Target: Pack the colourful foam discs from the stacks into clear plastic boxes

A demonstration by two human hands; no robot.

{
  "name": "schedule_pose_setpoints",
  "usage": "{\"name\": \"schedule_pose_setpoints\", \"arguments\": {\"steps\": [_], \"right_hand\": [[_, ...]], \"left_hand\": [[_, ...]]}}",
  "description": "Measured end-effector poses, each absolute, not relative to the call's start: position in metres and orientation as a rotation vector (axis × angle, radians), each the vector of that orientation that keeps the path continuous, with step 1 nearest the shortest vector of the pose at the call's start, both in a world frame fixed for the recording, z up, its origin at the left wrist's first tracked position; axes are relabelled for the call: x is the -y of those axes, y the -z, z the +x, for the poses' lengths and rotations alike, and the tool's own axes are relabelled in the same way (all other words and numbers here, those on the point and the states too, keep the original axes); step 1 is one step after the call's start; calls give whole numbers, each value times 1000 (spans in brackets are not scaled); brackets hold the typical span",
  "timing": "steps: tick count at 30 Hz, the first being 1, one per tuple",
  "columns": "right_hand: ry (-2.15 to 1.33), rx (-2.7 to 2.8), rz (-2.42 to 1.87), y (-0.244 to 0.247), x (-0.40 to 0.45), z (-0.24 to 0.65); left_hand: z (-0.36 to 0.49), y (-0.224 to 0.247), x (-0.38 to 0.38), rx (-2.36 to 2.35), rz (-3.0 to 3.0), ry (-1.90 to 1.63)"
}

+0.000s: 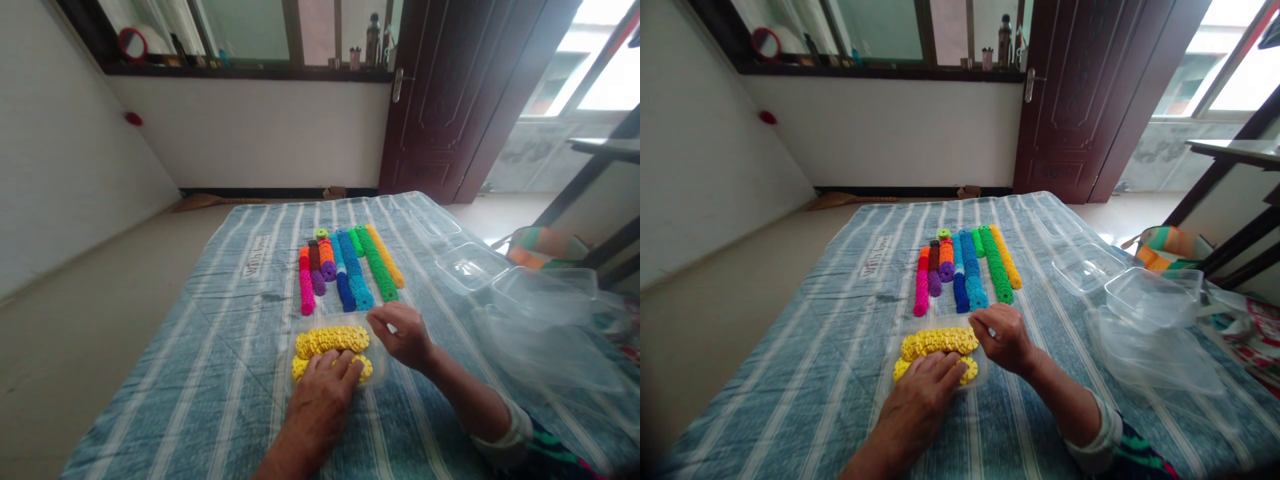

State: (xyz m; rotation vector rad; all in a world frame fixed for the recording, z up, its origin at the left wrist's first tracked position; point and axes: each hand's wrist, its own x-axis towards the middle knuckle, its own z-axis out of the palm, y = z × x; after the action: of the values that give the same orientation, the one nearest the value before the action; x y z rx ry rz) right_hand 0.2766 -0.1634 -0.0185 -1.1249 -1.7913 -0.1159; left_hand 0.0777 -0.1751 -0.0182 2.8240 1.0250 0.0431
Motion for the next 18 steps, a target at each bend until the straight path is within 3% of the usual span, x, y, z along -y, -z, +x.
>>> {"name": "schedule_pose_setpoints", "arguments": {"steps": [18], "right_hand": [[-33,2203,-830,25,169,265]], "left_hand": [[76,21,173,-1003,2825,-102]]}}
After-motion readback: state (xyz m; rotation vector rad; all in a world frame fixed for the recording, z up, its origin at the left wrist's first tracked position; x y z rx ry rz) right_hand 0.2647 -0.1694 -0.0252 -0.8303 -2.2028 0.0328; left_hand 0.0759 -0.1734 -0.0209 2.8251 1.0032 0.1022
